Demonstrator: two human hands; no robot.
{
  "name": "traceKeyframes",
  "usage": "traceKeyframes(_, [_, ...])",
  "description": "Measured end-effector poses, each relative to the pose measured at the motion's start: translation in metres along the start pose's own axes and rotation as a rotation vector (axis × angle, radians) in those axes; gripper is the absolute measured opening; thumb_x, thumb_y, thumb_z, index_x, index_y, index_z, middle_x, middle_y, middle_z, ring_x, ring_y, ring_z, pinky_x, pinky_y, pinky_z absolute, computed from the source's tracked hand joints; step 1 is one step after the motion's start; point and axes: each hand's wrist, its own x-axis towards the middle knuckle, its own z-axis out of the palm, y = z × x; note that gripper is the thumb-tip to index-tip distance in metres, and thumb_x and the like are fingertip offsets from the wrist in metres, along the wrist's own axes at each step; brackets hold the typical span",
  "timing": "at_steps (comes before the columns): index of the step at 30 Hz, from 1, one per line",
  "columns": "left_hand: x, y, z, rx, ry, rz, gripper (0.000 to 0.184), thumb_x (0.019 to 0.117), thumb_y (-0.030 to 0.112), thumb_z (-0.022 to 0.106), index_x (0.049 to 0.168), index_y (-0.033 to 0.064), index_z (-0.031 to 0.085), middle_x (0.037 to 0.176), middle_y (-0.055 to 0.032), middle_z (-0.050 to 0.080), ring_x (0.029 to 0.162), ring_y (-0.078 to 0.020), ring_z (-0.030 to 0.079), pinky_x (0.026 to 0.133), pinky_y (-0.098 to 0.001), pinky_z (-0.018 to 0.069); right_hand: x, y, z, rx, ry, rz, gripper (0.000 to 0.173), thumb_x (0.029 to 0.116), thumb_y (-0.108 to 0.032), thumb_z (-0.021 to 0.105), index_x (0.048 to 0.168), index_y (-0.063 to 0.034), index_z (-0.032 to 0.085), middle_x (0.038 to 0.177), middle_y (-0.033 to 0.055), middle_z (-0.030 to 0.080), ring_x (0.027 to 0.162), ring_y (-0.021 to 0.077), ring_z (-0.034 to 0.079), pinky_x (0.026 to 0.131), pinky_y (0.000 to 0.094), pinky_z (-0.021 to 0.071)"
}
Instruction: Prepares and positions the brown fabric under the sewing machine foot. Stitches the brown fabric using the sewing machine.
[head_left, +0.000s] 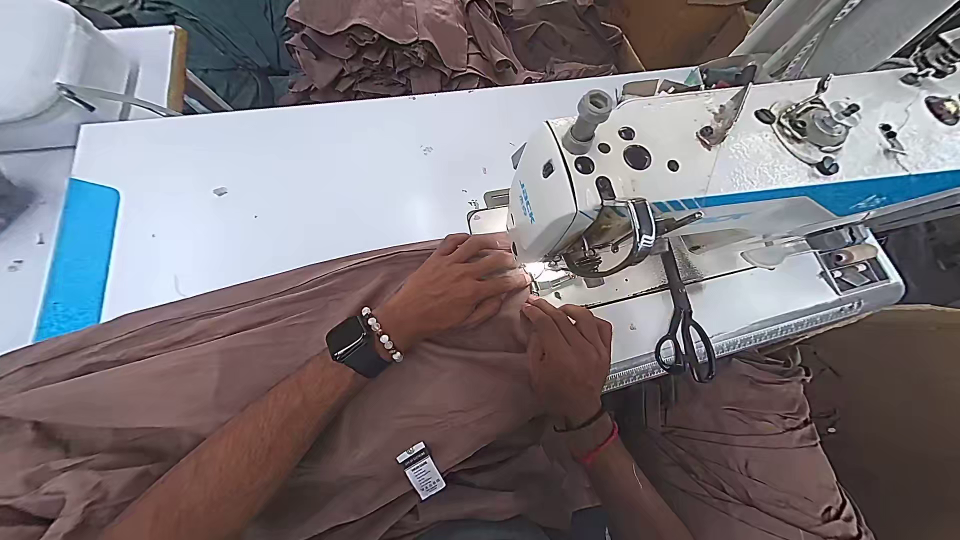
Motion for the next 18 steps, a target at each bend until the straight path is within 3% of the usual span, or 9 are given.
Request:
traceKeyframes(3, [-0.002,0.032,0.01,0.014,0.01,-0.172,0.045,0.1042,0.052,0.044,0.137,0.0308,0.066,0.141,-0.0012,0.061,0.139,-0.0247,0.046,0.116,-0.0502,0.0332,0.005,0.004,-0.004,0.038,-0.019,0.158,0.025,0.0974,-0.029,0.056,0.101,-0.0154,0.077,0.101,0.0008,0.075,0.096,0.0218,0.067,0.081,0.0415,0.0516])
traceKeyframes(5, [-0.007,0.053,0.015,0.061,-0.01,-0.29,0.057,0.1019,0.062,0.041,0.146,0.0297,0.057,0.15,-0.0014,0.055,0.146,-0.0251,0.041,0.121,-0.0516,0.03,0.019,0.005,-0.005,0.052,-0.122,0.267,0.033,0.0965,-0.042,0.06,0.095,-0.0127,0.075,0.094,0.0072,0.069,0.092,0.0276,0.064,0.079,0.0447,0.0522])
traceKeyframes(7, [-0.009,0.061,0.017,0.065,0.023,-0.327,0.053,0.1024,0.055,0.043,0.143,0.0246,0.061,0.148,-0.0016,0.057,0.145,-0.0256,0.043,0.121,-0.0514,0.0306,0.039,-0.002,-0.009,0.064,-0.253,0.307,0.029,0.0895,-0.037,0.065,0.078,-0.0113,0.07,0.092,0.0095,0.067,0.094,0.0305,0.065,0.077,0.0461,0.0539])
traceKeyframes(9, [-0.01,0.06,0.016,0.041,0.08,-0.302,0.044,0.1038,0.043,0.046,0.135,0.0199,0.067,0.143,-0.0016,0.062,0.142,-0.0248,0.048,0.119,-0.0498,0.0353,0.056,-0.012,-0.015,0.104,-0.344,0.329,0.025,0.0828,-0.03,0.07,0.07,-0.0088,0.065,0.093,0.0115,0.068,0.095,0.0313,0.065,0.074,0.0468,0.0538])
traceKeyframes(10, [-0.01,0.059,0.014,0.034,0.072,-0.292,0.042,0.1054,0.039,0.045,0.136,0.0201,0.066,0.144,-0.0011,0.061,0.143,-0.024,0.047,0.119,-0.0491,0.0352,0.058,-0.016,-0.017,0.145,-0.35,0.347,0.023,0.0826,-0.028,0.07,0.074,-0.0078,0.065,0.091,0.0105,0.067,0.091,0.0287,0.066,0.071,0.0453,0.0537])
traceKeyframes(11, [-0.011,0.058,0.012,0.031,0.055,-0.285,0.042,0.1065,0.038,0.043,0.138,0.0206,0.065,0.146,-0.0011,0.06,0.144,-0.0238,0.046,0.12,-0.049,0.0346,0.052,-0.018,-0.021,0.221,-0.339,0.379,0.022,0.0856,-0.027,0.07,0.087,-0.0052,0.069,0.093,0.0093,0.069,0.084,0.0243,0.068,0.068,0.0429,0.0558])
traceKeyframes(13, [-0.013,0.057,0.011,0.038,0.028,-0.284,0.043,0.1081,0.04,0.041,0.142,0.023,0.062,0.149,-0.0005,0.057,0.146,-0.0231,0.043,0.122,-0.0485,0.0317,0.024,-0.024,-0.028,0.408,-0.359,0.464,0.043,0.095,-0.027,0.064,0.128,-0.0004,0.062,0.086,0.0045,0.071,0.065,0.0154,0.066,0.059,0.0374,0.0581])
traceKeyframes(15, [-0.012,0.057,0.012,0.052,0.037,-0.288,0.043,0.1077,0.041,0.042,0.141,0.024,0.062,0.149,0.0004,0.057,0.147,-0.0218,0.042,0.122,-0.0475,0.0305,-0.008,-0.032,-0.036,0.62,-0.357,0.538,0.049,0.0968,-0.023,0.06,0.141,-0.0015,0.056,0.068,-0.0024,0.065,0.049,0.0083,0.055,0.046,0.0305,0.0506])
traceKeyframes(18, [-0.008,0.055,0.014,0.1,0.116,-0.265,0.038,0.1059,0.042,0.047,0.13,0.0245,0.07,0.137,-0.0002,0.064,0.137,-0.0221,0.049,0.114,-0.0456,0.0356,-0.022,-0.035,-0.05,0.812,-0.281,0.608,0.045,0.0989,-0.014,0.057,0.142,-0.0012,0.058,0.064,-0.0057,0.065,0.046,0.0031,0.052,0.042,0.0233,0.0472])
